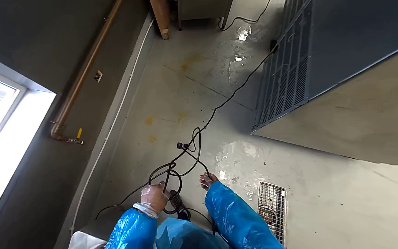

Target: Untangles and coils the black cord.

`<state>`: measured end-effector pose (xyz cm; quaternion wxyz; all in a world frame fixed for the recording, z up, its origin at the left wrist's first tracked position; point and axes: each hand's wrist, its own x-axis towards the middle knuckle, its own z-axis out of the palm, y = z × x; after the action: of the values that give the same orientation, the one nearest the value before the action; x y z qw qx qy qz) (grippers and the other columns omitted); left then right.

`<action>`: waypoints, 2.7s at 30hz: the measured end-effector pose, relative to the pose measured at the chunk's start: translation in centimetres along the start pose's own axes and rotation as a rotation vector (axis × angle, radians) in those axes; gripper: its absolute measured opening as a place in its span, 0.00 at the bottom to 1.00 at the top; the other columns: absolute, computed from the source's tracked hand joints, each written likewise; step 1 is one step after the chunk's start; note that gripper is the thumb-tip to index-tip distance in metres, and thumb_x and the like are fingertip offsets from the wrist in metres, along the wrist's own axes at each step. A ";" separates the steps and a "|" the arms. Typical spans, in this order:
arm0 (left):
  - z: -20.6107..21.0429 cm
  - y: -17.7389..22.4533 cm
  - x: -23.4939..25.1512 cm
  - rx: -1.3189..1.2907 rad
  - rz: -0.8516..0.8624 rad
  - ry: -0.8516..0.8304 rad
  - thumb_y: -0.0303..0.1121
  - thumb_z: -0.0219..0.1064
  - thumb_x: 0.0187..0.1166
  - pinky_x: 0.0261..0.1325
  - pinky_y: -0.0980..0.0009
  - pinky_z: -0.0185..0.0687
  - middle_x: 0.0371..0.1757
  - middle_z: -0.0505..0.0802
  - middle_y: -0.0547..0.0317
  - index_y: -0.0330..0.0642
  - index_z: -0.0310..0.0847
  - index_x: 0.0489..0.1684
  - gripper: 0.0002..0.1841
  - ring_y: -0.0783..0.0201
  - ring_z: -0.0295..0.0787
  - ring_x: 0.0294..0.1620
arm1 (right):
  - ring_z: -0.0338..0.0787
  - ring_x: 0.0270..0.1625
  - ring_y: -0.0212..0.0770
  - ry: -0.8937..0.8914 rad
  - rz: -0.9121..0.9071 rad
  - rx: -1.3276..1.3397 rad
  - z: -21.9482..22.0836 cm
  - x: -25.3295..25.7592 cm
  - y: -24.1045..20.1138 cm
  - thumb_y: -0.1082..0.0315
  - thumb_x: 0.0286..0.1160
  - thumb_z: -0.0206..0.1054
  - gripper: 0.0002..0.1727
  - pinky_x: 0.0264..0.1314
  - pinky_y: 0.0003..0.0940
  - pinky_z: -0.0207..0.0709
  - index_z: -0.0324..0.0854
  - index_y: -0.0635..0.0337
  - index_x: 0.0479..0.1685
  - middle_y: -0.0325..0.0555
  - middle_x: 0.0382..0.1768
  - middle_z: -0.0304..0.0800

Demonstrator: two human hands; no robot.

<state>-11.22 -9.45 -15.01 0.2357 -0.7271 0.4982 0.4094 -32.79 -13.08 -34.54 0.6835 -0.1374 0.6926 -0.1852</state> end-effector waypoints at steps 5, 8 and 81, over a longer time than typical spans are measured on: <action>-1.4 -0.6 0.2 -0.009 -0.015 0.041 0.43 0.53 0.87 0.74 0.42 0.73 0.65 0.91 0.43 0.45 0.77 0.77 0.24 0.43 0.84 0.72 | 0.69 0.87 0.57 -0.096 -0.300 -0.791 1.7 0.3 -2.2 0.66 0.82 0.66 0.38 0.88 0.48 0.62 0.54 0.68 0.89 0.67 0.85 0.64; -2.3 -0.6 -0.2 0.013 0.027 0.042 0.42 0.53 0.86 0.74 0.41 0.73 0.64 0.91 0.41 0.44 0.79 0.76 0.23 0.41 0.84 0.71 | 0.60 0.91 0.59 -0.156 -0.794 -0.982 5.1 -2.1 -6.5 0.76 0.71 0.70 0.37 0.91 0.51 0.57 0.66 0.69 0.85 0.64 0.89 0.58; 8.3 -4.4 9.5 -1.594 -0.395 0.229 0.38 0.57 0.91 0.59 0.58 0.82 0.61 0.85 0.33 0.24 0.73 0.70 0.22 0.50 0.85 0.55 | 0.88 0.26 0.27 -0.935 -0.919 0.796 -13.3 -19.2 -11.0 0.44 0.72 0.69 0.23 0.30 0.23 0.82 0.93 0.54 0.49 0.33 0.27 0.91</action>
<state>-8.56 -6.49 -27.76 -0.3349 -0.7874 -0.0575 0.5144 -46.20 -13.45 -12.52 0.7576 -0.2190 0.0857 -0.6089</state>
